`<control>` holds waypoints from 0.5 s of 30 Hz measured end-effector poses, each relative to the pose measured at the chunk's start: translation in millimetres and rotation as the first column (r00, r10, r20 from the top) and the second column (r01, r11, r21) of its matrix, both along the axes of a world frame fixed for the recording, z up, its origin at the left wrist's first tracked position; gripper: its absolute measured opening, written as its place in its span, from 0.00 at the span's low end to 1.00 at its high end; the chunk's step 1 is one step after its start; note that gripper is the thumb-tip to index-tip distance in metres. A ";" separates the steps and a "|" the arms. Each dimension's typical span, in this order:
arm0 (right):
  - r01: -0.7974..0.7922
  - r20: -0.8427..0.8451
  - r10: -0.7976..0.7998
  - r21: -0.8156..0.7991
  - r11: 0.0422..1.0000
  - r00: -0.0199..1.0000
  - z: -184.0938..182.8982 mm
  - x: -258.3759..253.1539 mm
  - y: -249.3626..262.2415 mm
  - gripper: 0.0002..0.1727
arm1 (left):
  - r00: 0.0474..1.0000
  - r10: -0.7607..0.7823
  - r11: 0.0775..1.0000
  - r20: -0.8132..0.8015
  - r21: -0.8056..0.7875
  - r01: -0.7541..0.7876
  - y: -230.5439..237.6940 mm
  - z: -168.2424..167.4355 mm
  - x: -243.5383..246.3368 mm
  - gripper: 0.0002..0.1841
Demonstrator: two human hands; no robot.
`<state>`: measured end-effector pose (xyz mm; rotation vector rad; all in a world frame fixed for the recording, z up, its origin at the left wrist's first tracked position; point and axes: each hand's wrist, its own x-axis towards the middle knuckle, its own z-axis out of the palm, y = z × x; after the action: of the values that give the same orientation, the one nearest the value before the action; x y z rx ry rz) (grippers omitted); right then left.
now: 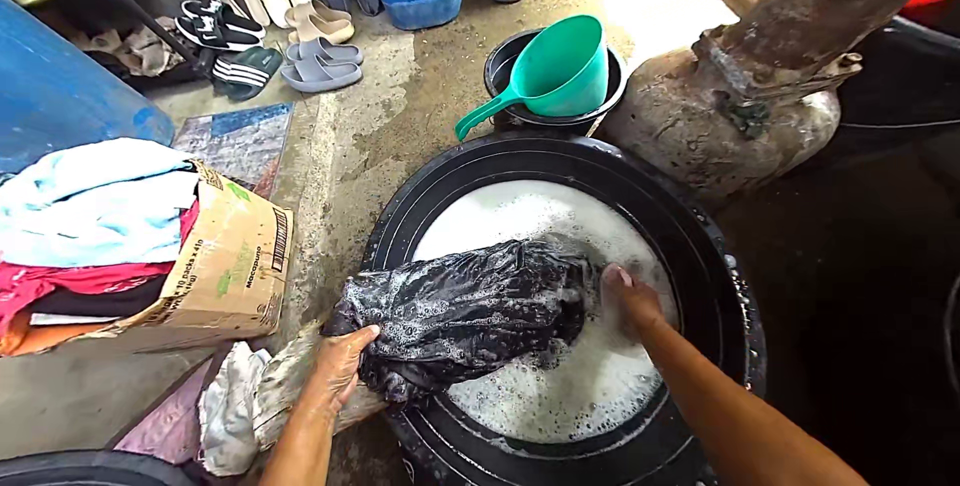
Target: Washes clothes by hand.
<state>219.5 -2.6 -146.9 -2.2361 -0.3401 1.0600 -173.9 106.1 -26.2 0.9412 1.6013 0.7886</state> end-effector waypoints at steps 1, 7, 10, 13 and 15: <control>-0.039 -0.103 0.046 0.075 0.996 0.994 9.5 -10.2 8.1 0.31 | 1.000 0.010 1.000 -0.005 0.005 -0.010 0.2 -0.7 0.7 0.17; -0.472 -0.235 0.608 0.446 0.761 0.758 113.3 -177.8 95.9 0.20 | 0.995 0.087 0.996 -0.040 0.003 -0.087 0.2 -3.1 7.0 0.13; -0.806 0.104 0.817 0.277 0.523 0.567 119.4 -233.3 115.1 0.27 | 0.985 0.170 0.985 -0.042 -0.007 -0.170 1.6 1.7 9.9 0.10; -0.850 0.311 0.797 0.079 0.522 0.518 68.5 -186.5 100.6 0.30 | 0.964 0.258 0.966 0.067 -0.026 -0.257 2.5 0.2 1.6 0.10; -0.783 0.371 0.752 -0.095 0.615 0.545 42.1 -112.5 82.4 0.29 | 0.951 0.284 0.958 0.121 -0.063 -0.278 2.0 2.2 -3.1 0.11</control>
<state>107.0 79.7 -104.7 -2.2115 -1.6480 0.9513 -177.0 108.1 -24.0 0.6219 1.6518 0.9845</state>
